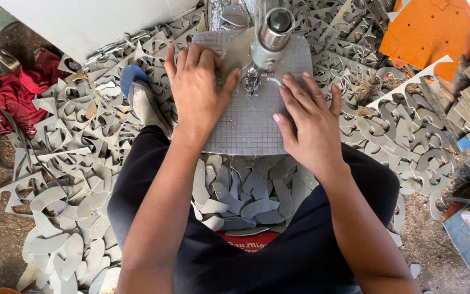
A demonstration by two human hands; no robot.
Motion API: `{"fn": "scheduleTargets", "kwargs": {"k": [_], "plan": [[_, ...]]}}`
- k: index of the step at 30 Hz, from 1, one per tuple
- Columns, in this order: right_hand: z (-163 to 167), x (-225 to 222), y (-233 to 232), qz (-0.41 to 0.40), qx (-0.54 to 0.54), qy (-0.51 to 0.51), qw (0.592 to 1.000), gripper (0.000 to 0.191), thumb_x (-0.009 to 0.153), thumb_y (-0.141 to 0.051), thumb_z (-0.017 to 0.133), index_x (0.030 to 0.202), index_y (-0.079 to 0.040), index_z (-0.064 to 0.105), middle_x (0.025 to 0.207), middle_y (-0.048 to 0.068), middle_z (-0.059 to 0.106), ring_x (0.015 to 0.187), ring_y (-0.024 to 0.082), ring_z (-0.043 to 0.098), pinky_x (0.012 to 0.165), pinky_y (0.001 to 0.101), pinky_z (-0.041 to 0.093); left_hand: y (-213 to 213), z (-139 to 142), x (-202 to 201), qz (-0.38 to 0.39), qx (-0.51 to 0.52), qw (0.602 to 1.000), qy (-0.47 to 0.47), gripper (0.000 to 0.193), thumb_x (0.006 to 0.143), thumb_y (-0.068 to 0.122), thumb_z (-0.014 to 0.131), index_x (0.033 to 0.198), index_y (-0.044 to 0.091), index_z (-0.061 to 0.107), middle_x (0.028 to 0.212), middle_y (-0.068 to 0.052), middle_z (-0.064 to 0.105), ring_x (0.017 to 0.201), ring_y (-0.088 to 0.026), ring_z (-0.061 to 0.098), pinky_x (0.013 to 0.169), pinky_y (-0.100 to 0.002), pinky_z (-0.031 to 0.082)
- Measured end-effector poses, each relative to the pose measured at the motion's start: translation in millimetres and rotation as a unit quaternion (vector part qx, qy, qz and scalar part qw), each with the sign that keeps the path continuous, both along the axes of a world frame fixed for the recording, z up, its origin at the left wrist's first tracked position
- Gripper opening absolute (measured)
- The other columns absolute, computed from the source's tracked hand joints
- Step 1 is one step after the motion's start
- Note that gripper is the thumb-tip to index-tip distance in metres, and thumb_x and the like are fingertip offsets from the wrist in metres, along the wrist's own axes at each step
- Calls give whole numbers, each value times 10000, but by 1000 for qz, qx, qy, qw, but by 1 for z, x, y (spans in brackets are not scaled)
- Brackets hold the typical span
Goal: The person sits on the floor and uses a sewing machine to stitch gray shoe sole pieces. They repeatedly pick up a piece, position it under the needle, sew along the edge, and place the finished piece aside.
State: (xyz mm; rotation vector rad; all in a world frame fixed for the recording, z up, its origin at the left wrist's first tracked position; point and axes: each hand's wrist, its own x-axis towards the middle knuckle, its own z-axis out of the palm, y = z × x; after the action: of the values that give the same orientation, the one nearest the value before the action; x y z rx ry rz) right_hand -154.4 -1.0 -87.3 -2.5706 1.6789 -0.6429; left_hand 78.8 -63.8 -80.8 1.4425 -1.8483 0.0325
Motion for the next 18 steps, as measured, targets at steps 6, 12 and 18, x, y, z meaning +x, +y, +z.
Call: {"fn": "scheduleTargets", "kwargs": {"k": [6, 12, 18], "plan": [[-56, -19, -6, 42, 0, 12, 999, 328, 1030, -307, 653, 1280, -100, 701, 1484, -14, 616, 1508, 246, 457, 1291, 580, 130, -15, -50, -2, 44, 20, 999, -15, 347, 839, 321, 903, 895, 72, 669, 974, -92, 612, 1012, -308, 581, 1153, -552, 307], [-51, -84, -44, -114, -93, -29, 989, 524, 1009, -277, 686, 1393, 77, 638, 1472, 306, 499, 1369, 499, 409, 1108, 653, 237, 2, -46, 1, 80, 52, 995, -6, 374, 789, 340, 920, 867, 64, 680, 1001, -128, 643, 973, -321, 596, 960, -495, 431], [-45, -93, -18, -95, -63, -109, 988, 314, 1015, -133, 719, 1288, 20, 695, 1400, 211, 607, 1326, 366, 557, 1130, 517, 451, 23, -23, 40, 74, 314, 941, 106, 317, 831, 306, 879, 928, 55, 710, 847, -112, 736, 711, -201, 694, 663, -329, 523]]}}
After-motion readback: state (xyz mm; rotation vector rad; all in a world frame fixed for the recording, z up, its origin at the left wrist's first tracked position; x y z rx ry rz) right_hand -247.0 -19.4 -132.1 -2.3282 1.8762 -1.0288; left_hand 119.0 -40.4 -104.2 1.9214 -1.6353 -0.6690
